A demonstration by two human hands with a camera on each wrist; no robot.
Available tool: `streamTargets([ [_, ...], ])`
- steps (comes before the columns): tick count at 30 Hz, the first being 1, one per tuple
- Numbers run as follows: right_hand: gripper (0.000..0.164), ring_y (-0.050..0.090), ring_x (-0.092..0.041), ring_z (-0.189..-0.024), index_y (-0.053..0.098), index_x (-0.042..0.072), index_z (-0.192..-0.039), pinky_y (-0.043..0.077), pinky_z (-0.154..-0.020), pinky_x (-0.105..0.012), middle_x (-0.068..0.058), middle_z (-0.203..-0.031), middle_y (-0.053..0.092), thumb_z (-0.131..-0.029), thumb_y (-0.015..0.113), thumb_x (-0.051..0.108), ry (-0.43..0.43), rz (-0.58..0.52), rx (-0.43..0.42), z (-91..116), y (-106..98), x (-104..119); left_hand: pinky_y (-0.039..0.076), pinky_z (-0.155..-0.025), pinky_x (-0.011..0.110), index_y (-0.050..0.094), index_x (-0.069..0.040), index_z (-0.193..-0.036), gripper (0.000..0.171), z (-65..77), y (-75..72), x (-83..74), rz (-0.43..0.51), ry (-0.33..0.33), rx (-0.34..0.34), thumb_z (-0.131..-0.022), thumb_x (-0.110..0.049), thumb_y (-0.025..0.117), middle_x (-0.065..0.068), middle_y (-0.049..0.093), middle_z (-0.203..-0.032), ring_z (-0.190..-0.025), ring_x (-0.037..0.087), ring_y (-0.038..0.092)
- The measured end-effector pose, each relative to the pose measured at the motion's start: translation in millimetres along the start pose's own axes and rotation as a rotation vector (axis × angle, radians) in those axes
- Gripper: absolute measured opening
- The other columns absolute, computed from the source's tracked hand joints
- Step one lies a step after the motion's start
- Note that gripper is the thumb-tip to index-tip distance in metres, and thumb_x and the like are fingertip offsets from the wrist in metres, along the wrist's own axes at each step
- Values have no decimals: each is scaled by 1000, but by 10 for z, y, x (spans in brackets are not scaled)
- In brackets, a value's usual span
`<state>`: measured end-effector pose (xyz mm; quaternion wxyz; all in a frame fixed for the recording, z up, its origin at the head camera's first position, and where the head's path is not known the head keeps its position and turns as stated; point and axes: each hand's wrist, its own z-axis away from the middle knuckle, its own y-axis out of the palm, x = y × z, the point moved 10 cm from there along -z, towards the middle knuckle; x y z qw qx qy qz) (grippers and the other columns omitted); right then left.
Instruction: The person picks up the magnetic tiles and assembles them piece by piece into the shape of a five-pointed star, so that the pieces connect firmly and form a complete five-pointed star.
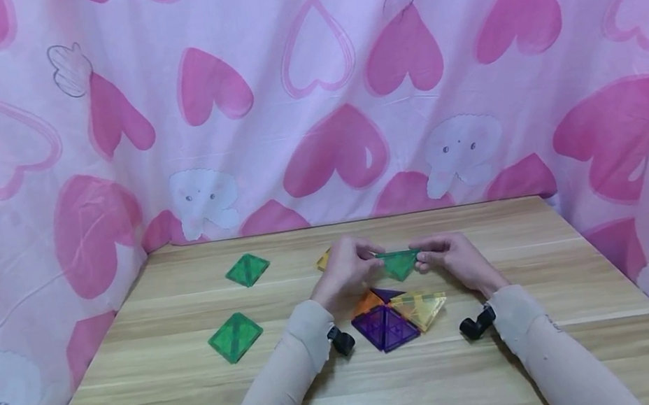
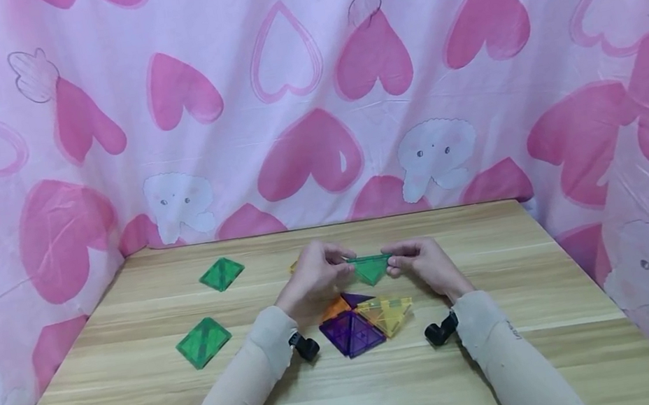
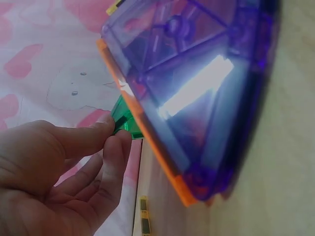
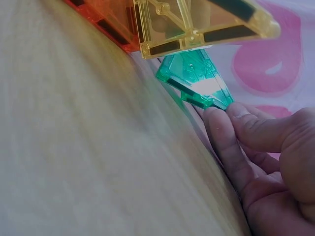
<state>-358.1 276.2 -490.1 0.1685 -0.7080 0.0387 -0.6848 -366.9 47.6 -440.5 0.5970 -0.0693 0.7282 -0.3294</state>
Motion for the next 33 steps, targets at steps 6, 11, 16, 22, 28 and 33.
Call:
streamTargets([
  [6, 39, 81, -21, -102, 76, 4, -139, 57, -98, -22, -15, -123, 82, -103, 81, 19, -30, 2, 7, -11, -20, -7, 63, -70, 29, 89, -14, -113, 16, 20, 12, -11, 45, -2, 1, -97, -12, 89, -5, 82, -87, -81, 11, 76],
  [11, 37, 81, -19, -97, 74, -1, -138, 62, -93, -25, -13, -119, 82, -104, 80, 12, -27, -43, 8, -16, -26, -28, 65, -73, 31, 86, -8, -117, 20, 50, 22, -27, 64, 10, 15, -98, -14, 89, -2, 83, -89, -81, 12, 78],
  [16, 37, 81, -17, -95, 71, -6, -139, 65, -89, -27, -13, -117, 82, -105, 77, 8, -29, -72, 15, -10, -15, -16, 65, -90, 36, 79, -2, -132, 37, 149, -46, -30, 25, 29, 47, -105, -27, 82, 4, 83, -107, -96, 15, 77],
  [22, 37, 80, -17, -95, 71, -5, -140, 65, -89, -27, -16, -120, 80, -106, 75, 7, -10, -82, 23, -2, 3, -10, 61, -105, 46, 71, -2, -142, 60, 430, -119, 59, -55, -35, 125, -100, -42, 86, 10, 78, -127, -117, 25, 73],
  [28, 37, 80, -18, -96, 69, -5, -142, 64, -90, -27, -14, -121, 80, -108, 73, 9, -14, -56, 35, 14, -7, -7, 58, -108, 44, 63, -5, -148, 87, 705, 2, 147, -182, -93, 264, -84, -54, 98, 9, 71, -135, -122, 23, 67],
  [33, 36, 79, -17, -98, 70, -2, -142, 62, -89, -25, -9, -120, 81, -109, 73, 13, -42, -18, 53, 14, -17, 13, 54, -111, 44, 62, -4, -143, 88, 793, 56, 84, -279, -50, 285, -82, -56, 98, 8, 65, -132, -128, 27, 61],
])
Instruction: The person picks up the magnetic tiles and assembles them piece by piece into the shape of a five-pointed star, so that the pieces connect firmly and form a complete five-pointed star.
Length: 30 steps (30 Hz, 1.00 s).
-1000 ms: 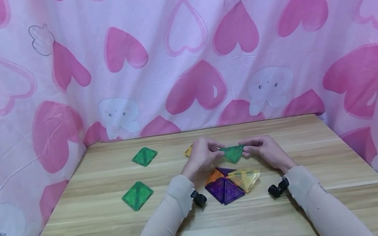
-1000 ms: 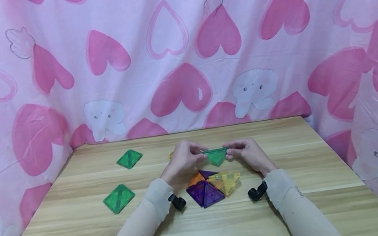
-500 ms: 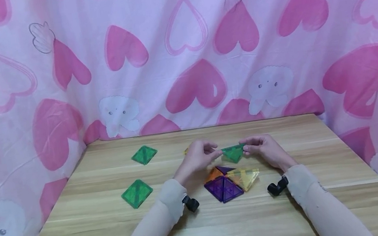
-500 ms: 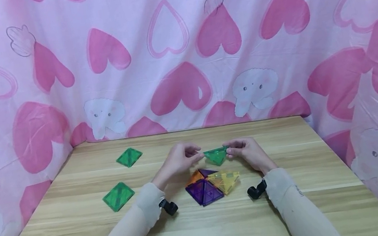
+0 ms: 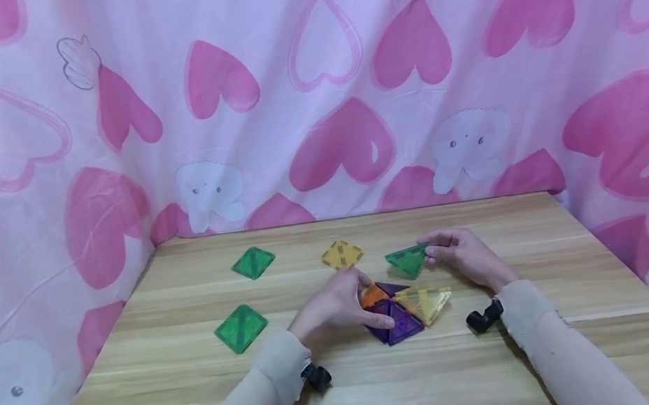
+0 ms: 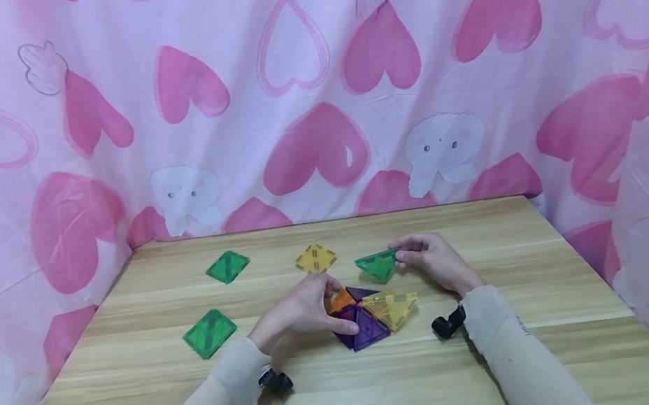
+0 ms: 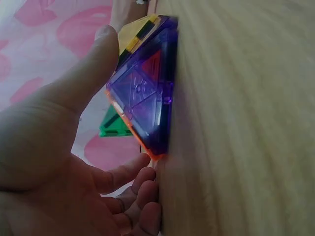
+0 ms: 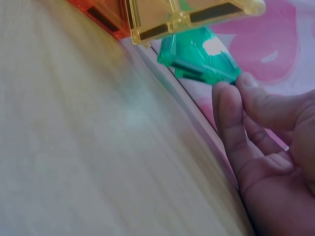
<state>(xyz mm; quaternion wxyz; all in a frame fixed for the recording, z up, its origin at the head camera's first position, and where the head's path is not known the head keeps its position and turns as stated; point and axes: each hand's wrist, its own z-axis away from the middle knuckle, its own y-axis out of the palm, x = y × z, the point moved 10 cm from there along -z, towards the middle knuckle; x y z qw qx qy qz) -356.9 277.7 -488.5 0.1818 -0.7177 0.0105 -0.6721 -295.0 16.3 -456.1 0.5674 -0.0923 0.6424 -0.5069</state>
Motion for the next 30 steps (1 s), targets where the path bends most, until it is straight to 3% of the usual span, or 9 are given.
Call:
streamTargets([
  [4, 35, 77, -15, -97, 67, -6, -143, 62, -89, -25, -4, -117, 79, -111, 68, 9, -15, -45, 48, 10, 16, 2, 43, -127, 48, 61, -5, -141, 86, 7, 22, -40, -32, -1, -11, -82, -56, 98, 11, 64, -143, -156, 35, 45],
  [8, 36, 73, -13, -95, 61, -12, -144, 63, -89, -27, 0, -114, 77, -111, 63, 2, -31, -132, 102, 21, 54, 8, 32, -134, 50, 63, -6, -143, 86, -7, 35, -60, -28, 4, -15, -82, -53, 100, 12, 64, -148, -165, 37, 34],
  [15, 32, 70, -11, -93, 61, -15, -141, 62, -84, -25, 1, -113, 74, -111, 61, -3, -68, -246, 186, 36, 124, 61, 49, -120, 42, 63, -9, -154, 81, -51, 35, -126, -17, 90, -21, -88, -42, 97, 5, 65, -142, -135, 23, 59],
  [22, 32, 68, -11, -94, 57, -19, -140, 62, -84, -24, -1, -119, 72, -111, 59, -4, -49, -245, 215, 35, 150, 64, 43, -126, 47, 60, -13, -160, 74, -60, 30, -166, -17, 117, -32, -95, -34, 91, 7, 59, -160, -146, 26, 55],
  [30, 34, 69, -10, -101, 57, -17, -143, 61, -88, -24, -2, -124, 72, -112, 58, -2, -19, -211, 206, 30, 161, 44, 37, -131, 52, 58, -12, -162, 73, -75, 41, -202, -54, 169, -21, -98, -33, 88, 9, 59, -161, -150, 30, 52],
])
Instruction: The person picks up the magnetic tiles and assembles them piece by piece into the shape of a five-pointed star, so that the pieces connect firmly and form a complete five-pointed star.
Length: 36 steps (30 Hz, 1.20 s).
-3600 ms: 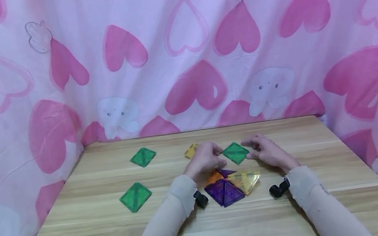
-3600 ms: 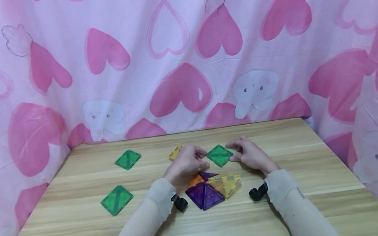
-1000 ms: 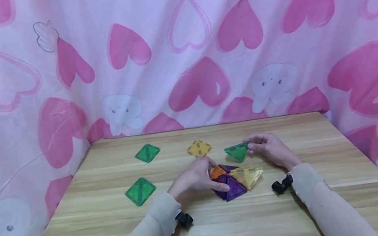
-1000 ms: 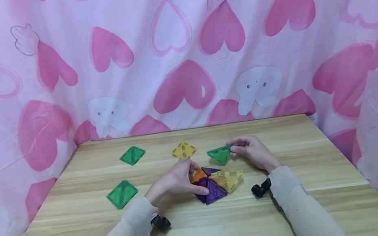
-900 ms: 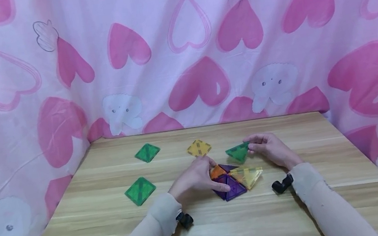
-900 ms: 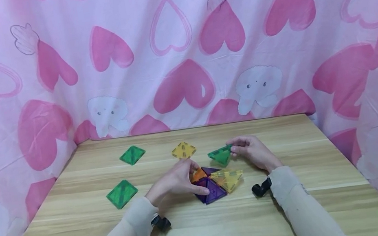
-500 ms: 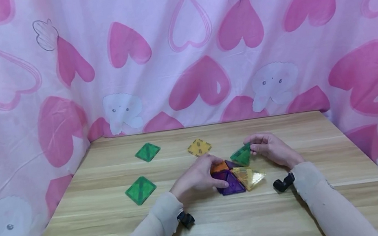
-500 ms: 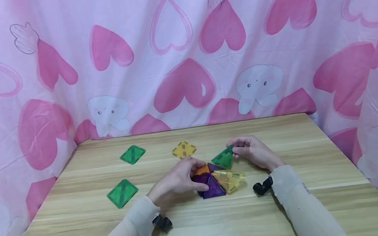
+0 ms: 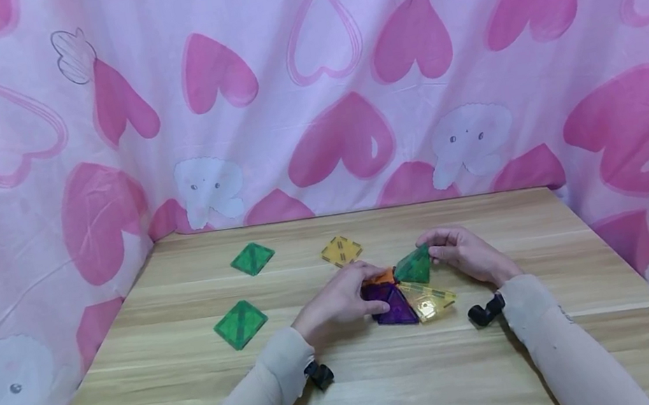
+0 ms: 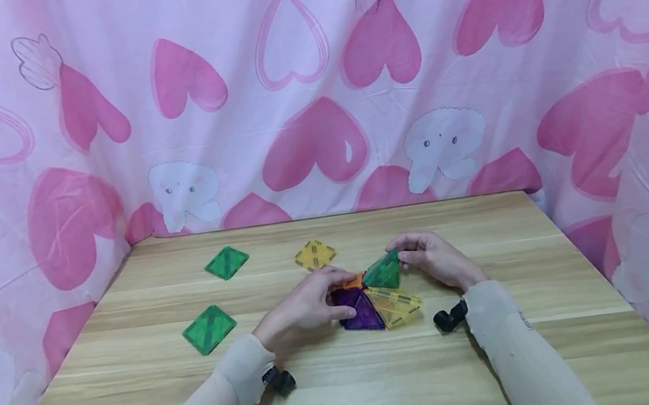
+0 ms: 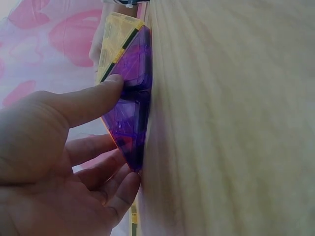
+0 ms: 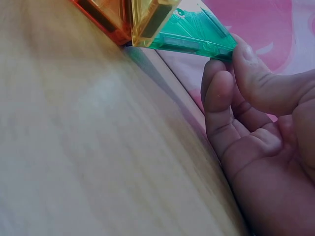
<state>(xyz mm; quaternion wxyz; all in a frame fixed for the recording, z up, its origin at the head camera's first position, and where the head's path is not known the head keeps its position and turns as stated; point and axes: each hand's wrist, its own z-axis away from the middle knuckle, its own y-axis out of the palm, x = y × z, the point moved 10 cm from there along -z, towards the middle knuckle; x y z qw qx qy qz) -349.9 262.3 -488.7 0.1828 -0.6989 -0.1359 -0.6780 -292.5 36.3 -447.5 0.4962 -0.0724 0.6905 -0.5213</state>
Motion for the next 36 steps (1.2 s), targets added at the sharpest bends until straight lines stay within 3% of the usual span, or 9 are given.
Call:
streamTargets([
  [9, 37, 69, -13, -102, 59, -7, -150, 61, -90, -27, -7, -130, 72, -115, 57, 4, -6, 74, 23, -12, 12, -5, 39, -130, 51, 58, -12, -162, 72, -14, 10, 8, 0, 11, 6, -100, -33, 87, 10, 59, -161, -149, 30, 53],
  [16, 37, 70, -14, -103, 64, -1, -149, 61, -91, -27, -8, -131, 73, -115, 61, 14, 13, 147, -7, 2, -17, 3, 42, -128, 48, 58, -13, -162, 73, -25, 17, 24, -1, 14, 10, -99, -35, 87, 9, 60, -160, -148, 29, 55],
  [21, 42, 70, -15, -113, 59, -6, -151, 60, -97, -28, -7, -135, 73, -117, 60, 17, 1, 119, 14, 3, 0, 6, 49, -122, 45, 61, -12, -160, 67, -8, -58, 93, 114, -21, -2, -101, -32, 86, 7, 68, -154, -140, 25, 62],
  [24, 43, 71, -15, -118, 57, -12, -150, 59, -100, -28, -7, -134, 74, -117, 59, 14, -12, 75, 38, -13, 25, 10, 52, -118, 48, 62, -12, -158, 62, 28, -178, 196, 213, -79, -42, -102, -29, 84, 7, 70, -150, -136, 27, 65],
  [27, 42, 72, -15, -118, 57, -15, -148, 60, -100, -28, -7, -132, 75, -116, 60, 13, -22, 54, 48, -24, 41, 23, 54, -115, 52, 64, -10, -156, 57, 46, -334, 301, 244, -105, -112, -104, -25, 83, 11, 69, -149, -133, 31, 66],
  [33, 41, 71, -16, -121, 58, -13, -148, 59, -103, -29, -7, -133, 75, -116, 60, 12, -27, 38, 58, -23, 47, 26, 53, -114, 56, 68, -4, -150, 56, 54, -595, 542, 91, -150, -281, -99, -19, 87, 22, 63, -149, -135, 39, 61],
  [36, 43, 71, -17, -124, 55, -14, -150, 58, -107, -30, -8, -136, 75, -117, 58, 13, -25, 29, 68, -12, 54, 13, 48, -119, 57, 68, -3, -150, 59, 67, -615, 654, 45, -193, -298, -96, -19, 89, 23, 61, -152, -140, 40, 55],
])
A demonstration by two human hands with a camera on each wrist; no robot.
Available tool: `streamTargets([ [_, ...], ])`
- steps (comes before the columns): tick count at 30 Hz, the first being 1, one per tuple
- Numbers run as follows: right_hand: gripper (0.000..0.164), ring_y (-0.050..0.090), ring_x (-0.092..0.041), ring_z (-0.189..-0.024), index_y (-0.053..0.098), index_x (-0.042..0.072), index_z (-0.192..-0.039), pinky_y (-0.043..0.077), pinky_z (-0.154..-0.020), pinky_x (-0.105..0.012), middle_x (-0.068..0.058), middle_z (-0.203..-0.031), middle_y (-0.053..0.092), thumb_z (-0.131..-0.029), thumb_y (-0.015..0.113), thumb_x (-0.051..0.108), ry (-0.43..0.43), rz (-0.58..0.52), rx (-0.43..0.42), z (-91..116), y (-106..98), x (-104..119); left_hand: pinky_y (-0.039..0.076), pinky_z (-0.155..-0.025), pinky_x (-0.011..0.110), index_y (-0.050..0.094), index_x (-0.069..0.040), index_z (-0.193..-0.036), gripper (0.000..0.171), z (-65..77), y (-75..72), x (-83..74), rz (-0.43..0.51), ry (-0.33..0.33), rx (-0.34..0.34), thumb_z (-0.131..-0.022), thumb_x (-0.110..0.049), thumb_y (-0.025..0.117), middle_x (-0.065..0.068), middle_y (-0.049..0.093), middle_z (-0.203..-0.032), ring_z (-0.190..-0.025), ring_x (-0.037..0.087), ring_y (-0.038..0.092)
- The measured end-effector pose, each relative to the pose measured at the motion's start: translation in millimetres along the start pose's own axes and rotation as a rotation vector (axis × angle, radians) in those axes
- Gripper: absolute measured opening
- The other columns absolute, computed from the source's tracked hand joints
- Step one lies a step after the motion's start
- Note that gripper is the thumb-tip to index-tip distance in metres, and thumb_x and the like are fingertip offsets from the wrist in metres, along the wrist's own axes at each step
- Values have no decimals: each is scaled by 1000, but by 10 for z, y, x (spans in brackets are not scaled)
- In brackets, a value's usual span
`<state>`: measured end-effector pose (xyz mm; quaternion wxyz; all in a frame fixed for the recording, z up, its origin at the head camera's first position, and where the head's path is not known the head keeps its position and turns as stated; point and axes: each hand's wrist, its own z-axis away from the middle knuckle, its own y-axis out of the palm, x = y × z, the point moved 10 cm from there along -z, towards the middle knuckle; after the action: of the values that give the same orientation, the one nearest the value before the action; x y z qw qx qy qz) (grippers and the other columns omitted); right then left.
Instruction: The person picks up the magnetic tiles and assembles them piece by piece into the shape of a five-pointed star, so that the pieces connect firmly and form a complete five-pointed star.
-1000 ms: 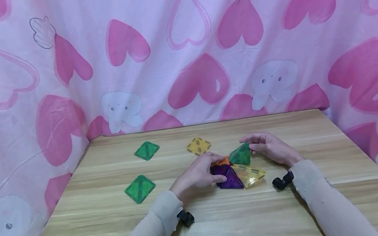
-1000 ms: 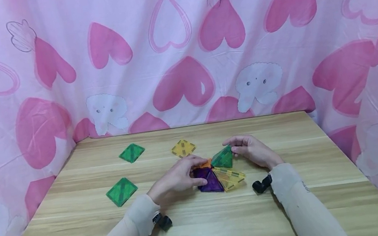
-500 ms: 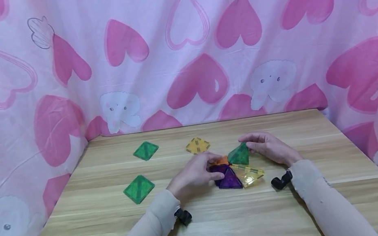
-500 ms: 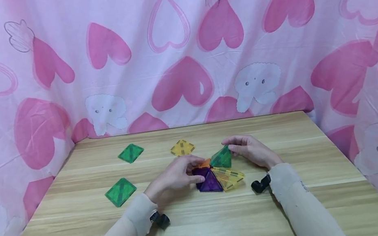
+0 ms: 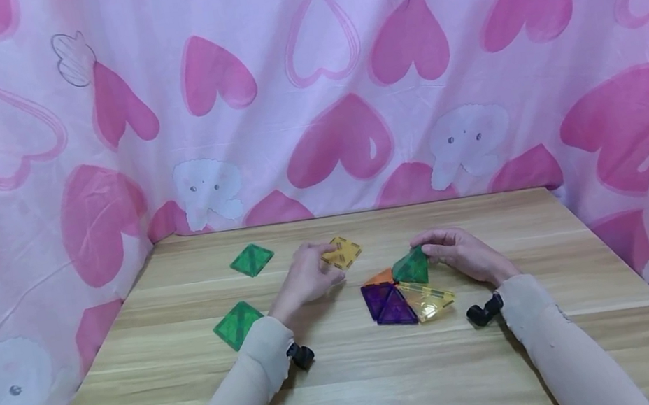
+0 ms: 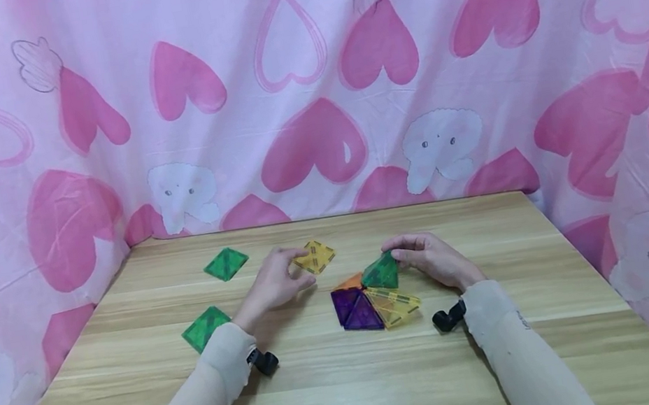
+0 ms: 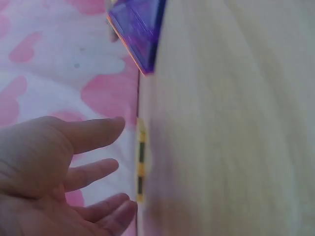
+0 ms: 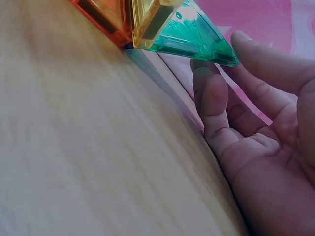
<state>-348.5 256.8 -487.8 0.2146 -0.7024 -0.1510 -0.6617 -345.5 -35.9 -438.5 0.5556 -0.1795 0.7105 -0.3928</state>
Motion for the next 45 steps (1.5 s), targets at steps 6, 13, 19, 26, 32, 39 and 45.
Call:
streamTargets([
  [6, 44, 72, -20, -124, 56, -15, -149, 57, -110, -32, -12, -132, 76, -117, 59, 15, 7, 13, 9, 14, 9, 2, 44, -124, 54, 69, -5, -150, 60, -6, 32, 93, -13, -43, 32, -97, -23, 90, 17, 62, -153, -144, 37, 52],
  [13, 41, 72, -18, -124, 62, -12, -145, 58, -107, -30, -9, -132, 77, -116, 62, 18, 17, 55, -12, 0, -2, -9, 44, -123, 53, 70, -1, -147, 56, -34, 69, 109, -30, -71, 41, -98, -21, 88, 20, 61, -147, -141, 38, 51],
  [19, 44, 70, -16, -130, 61, -13, -145, 57, -109, -27, -24, -144, 70, -120, 54, 22, 22, 23, -67, -53, -31, -14, 45, -121, 54, 71, -1, -145, 53, -115, 142, 118, -66, -54, 18, -97, -18, 86, 24, 63, -143, -137, 41, 50],
  [26, 45, 68, -24, -134, 67, 2, -147, 48, -118, -30, -17, -142, 74, -115, 66, 34, 86, 218, -264, -76, -226, -57, 50, -118, 52, 68, 1, -148, 45, -193, 294, -89, -1, 34, 118, -104, -3, 69, 21, 69, -140, -132, 36, 60],
  [32, 41, 71, -27, -127, 73, 7, -144, 49, -114, -36, -11, -136, 78, -109, 76, 28, 83, 384, -310, -134, -280, -19, 56, -113, 49, 67, 4, -144, 46, -374, 316, -25, 99, -14, 29, -100, -2, 76, 20, 73, -133, -127, 35, 69],
  [39, 36, 74, -20, -110, 78, 10, -138, 54, -93, -23, -7, -130, 81, -104, 81, 23, 78, 508, -323, -221, -255, -19, 58, -89, 40, 74, 4, -133, 49, -666, 492, 236, 102, -72, -29, -89, -14, 87, 11, 69, -105, -97, 24, 61],
  [45, 36, 71, -22, -106, 78, 10, -137, 56, -93, -32, -8, -119, 81, -104, 82, 24, 94, 554, -303, -263, -232, 8, 59, -107, 44, 77, -3, -135, 48, -646, 462, 100, 173, -111, -39, -90, -11, 89, 13, 77, -127, -119, 29, 69],
])
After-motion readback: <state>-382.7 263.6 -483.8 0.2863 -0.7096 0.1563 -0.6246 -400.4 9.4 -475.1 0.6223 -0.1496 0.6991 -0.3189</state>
